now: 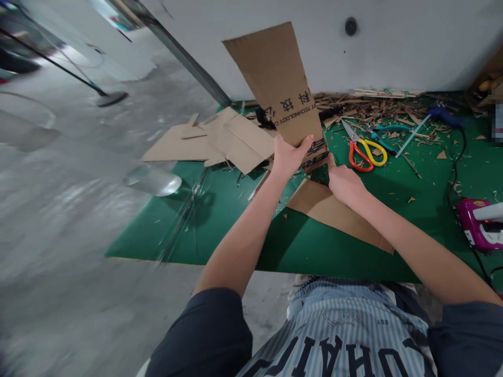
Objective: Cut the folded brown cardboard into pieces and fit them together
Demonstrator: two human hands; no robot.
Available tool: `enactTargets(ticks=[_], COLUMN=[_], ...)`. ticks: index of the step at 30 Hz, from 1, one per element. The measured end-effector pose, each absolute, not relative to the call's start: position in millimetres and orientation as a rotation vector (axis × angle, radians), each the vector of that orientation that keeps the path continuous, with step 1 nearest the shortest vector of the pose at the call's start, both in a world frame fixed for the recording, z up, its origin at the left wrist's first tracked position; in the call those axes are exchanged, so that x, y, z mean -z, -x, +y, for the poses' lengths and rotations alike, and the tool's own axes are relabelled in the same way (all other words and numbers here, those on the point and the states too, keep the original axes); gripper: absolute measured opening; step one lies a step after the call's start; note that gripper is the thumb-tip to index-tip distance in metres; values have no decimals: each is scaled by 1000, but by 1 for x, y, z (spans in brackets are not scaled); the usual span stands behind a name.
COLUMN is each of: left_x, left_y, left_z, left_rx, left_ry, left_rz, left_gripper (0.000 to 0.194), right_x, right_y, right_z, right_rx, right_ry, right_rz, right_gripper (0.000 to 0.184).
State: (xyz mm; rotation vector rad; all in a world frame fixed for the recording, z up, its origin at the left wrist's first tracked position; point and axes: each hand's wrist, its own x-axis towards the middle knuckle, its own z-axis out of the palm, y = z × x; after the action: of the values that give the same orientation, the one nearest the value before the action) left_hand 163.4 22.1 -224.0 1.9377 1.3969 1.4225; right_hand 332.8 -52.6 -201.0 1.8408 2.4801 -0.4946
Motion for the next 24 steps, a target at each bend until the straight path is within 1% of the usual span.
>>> enactTargets(ticks=[5, 10, 13, 15, 19, 24], left_x=[223, 221, 223, 224, 226, 223], left_y=[-164, -162, -161, -161, -161, -161], left_z=[24, 25, 28, 30, 31, 28], left_rx=[-1491, -1529, -1538, -1537, -1559, -1582], left_ry=[-1851, -1825, -1816, -1792, -1787, -1754], left_rz=[1371, 1340, 1335, 1334, 1321, 1330], left_gripper=[42, 43, 41, 39, 35, 36], right_x=[199, 197, 197, 198, 197, 197], right_y=[-335, -330, -326, -325, -328, -342], right_z=[-69, -65, -60, -58, -58, -60], right_rx=[452, 357, 282, 268, 286, 419], right_ry=[-1837, -1785, -1770, -1770, -1761, -1755], right_rz=[2402, 2415, 2418, 2407, 2398, 2437], right_gripper=[77, 73, 70, 71, 75, 77])
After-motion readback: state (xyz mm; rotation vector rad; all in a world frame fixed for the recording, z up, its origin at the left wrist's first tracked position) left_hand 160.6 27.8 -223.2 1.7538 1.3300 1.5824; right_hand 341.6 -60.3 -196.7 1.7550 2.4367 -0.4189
